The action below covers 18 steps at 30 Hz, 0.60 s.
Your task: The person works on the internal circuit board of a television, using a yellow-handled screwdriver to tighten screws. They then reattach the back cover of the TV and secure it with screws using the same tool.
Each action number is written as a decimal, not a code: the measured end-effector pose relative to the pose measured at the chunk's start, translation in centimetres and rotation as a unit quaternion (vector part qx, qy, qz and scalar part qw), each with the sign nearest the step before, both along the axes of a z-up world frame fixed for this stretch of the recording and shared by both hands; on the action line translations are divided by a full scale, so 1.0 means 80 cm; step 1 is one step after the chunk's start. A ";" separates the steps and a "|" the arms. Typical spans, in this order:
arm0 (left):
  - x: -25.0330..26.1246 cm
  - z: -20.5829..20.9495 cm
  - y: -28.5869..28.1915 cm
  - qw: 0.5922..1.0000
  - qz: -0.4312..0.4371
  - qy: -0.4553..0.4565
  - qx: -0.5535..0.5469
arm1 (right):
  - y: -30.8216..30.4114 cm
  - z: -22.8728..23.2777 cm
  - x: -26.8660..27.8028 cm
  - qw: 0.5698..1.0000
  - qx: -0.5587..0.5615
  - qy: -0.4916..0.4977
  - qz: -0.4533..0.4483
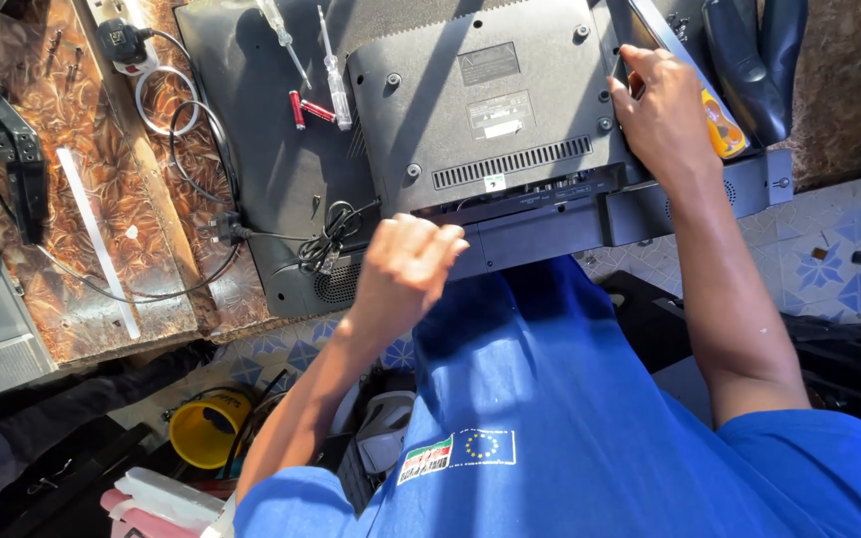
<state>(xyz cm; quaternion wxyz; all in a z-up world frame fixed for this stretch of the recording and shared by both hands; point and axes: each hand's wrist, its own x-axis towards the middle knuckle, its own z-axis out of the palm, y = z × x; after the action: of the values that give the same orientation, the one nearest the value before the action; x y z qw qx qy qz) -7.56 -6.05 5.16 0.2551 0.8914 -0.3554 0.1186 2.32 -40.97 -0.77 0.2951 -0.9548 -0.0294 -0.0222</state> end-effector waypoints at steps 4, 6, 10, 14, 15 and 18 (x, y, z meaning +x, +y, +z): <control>0.008 -0.017 -0.029 0.995 -0.019 -0.067 0.075 | 0.002 0.002 -0.001 1.000 0.006 -0.004 0.003; 0.013 -0.033 -0.040 0.972 -0.031 -0.086 0.218 | 0.010 0.013 -0.006 0.999 0.029 0.034 -0.023; 0.017 -0.065 -0.058 0.945 -0.029 -0.053 0.320 | 0.005 -0.006 -0.007 1.000 0.005 0.003 -0.001; 0.015 -0.072 -0.073 0.923 -0.002 0.110 0.370 | 0.007 -0.016 -0.012 1.000 -0.005 -0.010 -0.008; 0.014 -0.073 -0.075 0.922 0.004 0.111 0.371 | 0.007 -0.019 -0.012 1.000 -0.012 -0.014 -0.012; 0.012 -0.060 -0.066 0.923 0.028 0.085 0.375 | 0.002 -0.024 -0.012 1.000 -0.009 -0.025 -0.008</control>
<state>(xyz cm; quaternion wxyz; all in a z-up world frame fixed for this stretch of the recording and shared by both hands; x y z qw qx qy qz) -6.63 -11.33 0.37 -0.0719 0.9383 -0.3256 -0.0919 1.38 -40.81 -2.68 0.2855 -0.9567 -0.0294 -0.0476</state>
